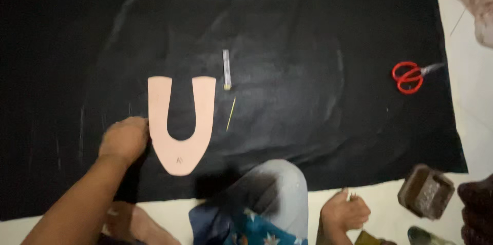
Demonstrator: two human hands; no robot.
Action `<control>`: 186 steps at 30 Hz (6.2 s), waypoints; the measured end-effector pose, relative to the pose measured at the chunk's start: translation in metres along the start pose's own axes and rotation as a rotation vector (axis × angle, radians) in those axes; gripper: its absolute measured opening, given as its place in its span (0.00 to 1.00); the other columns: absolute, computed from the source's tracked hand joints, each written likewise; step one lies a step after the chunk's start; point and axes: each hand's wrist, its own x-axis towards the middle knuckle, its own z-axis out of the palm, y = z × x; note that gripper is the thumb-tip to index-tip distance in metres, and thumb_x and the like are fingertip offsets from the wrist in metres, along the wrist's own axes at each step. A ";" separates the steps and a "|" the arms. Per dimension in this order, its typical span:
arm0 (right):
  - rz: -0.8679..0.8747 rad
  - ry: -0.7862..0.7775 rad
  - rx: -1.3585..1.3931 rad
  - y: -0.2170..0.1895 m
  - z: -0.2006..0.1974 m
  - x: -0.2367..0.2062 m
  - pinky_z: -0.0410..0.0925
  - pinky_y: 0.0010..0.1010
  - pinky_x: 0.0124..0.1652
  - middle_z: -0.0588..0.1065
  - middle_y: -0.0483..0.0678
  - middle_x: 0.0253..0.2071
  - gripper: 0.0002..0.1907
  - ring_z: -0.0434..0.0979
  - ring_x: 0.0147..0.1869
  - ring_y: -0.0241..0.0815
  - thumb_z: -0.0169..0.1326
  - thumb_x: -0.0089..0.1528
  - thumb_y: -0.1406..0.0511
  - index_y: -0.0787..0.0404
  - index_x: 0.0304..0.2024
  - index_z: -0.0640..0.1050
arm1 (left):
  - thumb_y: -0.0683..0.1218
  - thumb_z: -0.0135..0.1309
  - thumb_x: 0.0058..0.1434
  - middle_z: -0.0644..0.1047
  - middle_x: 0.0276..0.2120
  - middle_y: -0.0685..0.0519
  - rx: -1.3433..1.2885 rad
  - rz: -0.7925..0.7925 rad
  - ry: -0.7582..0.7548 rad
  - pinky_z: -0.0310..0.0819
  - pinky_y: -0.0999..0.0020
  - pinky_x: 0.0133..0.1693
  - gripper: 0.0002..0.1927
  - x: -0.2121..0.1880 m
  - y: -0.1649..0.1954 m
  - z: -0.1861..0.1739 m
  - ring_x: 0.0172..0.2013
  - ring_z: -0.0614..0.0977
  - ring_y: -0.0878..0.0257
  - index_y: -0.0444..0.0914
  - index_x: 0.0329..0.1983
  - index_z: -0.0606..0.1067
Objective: The person sits on the floor and uses a light-colored U-shaped paper pattern to trace outlines onto a large piece of black fabric. They hold the pattern in place with one hand and trace its edges with a small marking tool, repeating the process to create multiple pattern outlines on the fabric.
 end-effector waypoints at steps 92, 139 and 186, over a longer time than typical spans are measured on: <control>-0.723 -1.563 0.371 -0.266 -0.057 -0.131 0.72 0.41 0.35 0.79 0.60 0.35 0.23 0.82 0.34 0.59 0.65 0.59 0.51 0.64 0.39 0.82 | 0.42 0.52 0.56 0.78 0.54 0.48 -0.194 1.247 0.083 0.64 0.46 0.62 0.13 -0.091 0.031 0.165 0.57 0.77 0.51 0.39 0.42 0.81; -0.443 -1.156 0.549 -0.245 -0.051 -0.122 0.67 0.25 0.24 0.78 0.46 0.25 0.09 0.78 0.27 0.35 0.62 0.60 0.66 0.60 0.32 0.72 | 0.55 0.68 0.48 0.42 0.77 0.41 -0.585 0.437 0.266 0.16 0.26 0.64 0.50 -0.033 -0.023 0.121 0.75 0.33 0.36 0.48 0.74 0.61; -0.634 -1.038 0.486 -0.248 -0.067 -0.125 0.73 0.27 0.29 0.77 0.47 0.28 0.10 0.80 0.31 0.35 0.64 0.58 0.68 0.64 0.34 0.74 | 0.54 0.72 0.44 0.43 0.77 0.43 -0.668 0.448 0.271 0.16 0.28 0.66 0.50 -0.026 -0.028 0.120 0.76 0.36 0.40 0.47 0.72 0.64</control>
